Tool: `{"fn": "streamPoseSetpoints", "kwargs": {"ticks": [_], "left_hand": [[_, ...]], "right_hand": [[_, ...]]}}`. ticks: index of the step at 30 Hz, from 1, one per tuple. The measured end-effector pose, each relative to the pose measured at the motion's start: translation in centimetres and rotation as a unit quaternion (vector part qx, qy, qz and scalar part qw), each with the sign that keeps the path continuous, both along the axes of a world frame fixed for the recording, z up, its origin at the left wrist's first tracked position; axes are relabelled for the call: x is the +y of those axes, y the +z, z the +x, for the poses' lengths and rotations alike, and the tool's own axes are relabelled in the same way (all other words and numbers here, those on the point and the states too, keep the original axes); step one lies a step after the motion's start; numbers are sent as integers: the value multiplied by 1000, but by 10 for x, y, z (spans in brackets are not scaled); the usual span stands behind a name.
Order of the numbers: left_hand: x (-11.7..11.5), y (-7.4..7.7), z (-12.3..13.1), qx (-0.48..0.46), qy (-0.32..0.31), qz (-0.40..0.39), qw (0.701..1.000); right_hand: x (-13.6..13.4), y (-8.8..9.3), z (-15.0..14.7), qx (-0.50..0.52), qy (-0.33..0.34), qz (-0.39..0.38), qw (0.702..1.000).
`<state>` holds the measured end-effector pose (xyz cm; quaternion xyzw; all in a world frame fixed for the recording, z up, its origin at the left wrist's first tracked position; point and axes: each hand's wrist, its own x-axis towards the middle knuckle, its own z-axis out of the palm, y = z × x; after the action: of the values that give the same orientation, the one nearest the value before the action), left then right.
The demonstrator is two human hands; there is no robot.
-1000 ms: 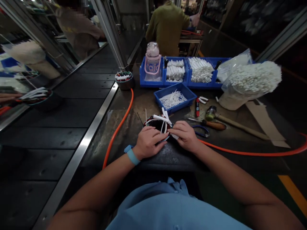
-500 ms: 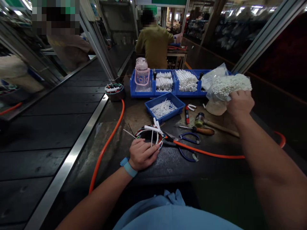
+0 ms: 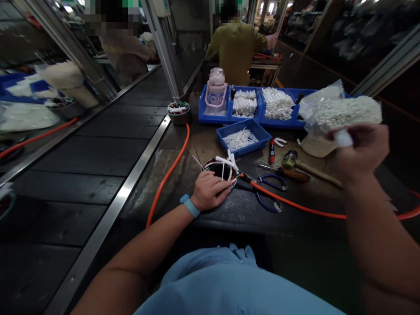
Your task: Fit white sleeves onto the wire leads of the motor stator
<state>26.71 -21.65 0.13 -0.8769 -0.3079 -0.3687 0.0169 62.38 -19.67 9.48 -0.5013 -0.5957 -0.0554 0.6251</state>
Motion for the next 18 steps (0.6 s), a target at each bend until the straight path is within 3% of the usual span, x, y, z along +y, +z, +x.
{"fn": "streamPoseSetpoints", "kwargs": {"ticks": [2, 4, 6, 8, 11, 14, 18], "left_hand": [[-8, 2, -1, -39, -7, -20, 999], [-16, 5, -2, -119, -16, -54, 991], [-24, 9, -3, -213, -29, -98, 972], [-28, 12, -4, -270, -35, -139, 952], [-28, 17, -7, -241, -31, -161, 957], [-25, 21, -9, -165, -23, -141, 976], [-24, 26, -9, -100, 16, -110, 989]], "right_hand": [[-46, -14, -50, -16, 128, -61, 990], [-90, -36, -88, -18, 294, -107, 950], [-123, -62, -110, 3, 361, -139, 922], [-143, -86, -119, 38, 364, -150, 919], [-153, -111, -119, 81, 340, -168, 922], [-154, -122, -116, 80, 335, -190, 919], [-155, -123, -114, 90, 318, -196, 923]]}}
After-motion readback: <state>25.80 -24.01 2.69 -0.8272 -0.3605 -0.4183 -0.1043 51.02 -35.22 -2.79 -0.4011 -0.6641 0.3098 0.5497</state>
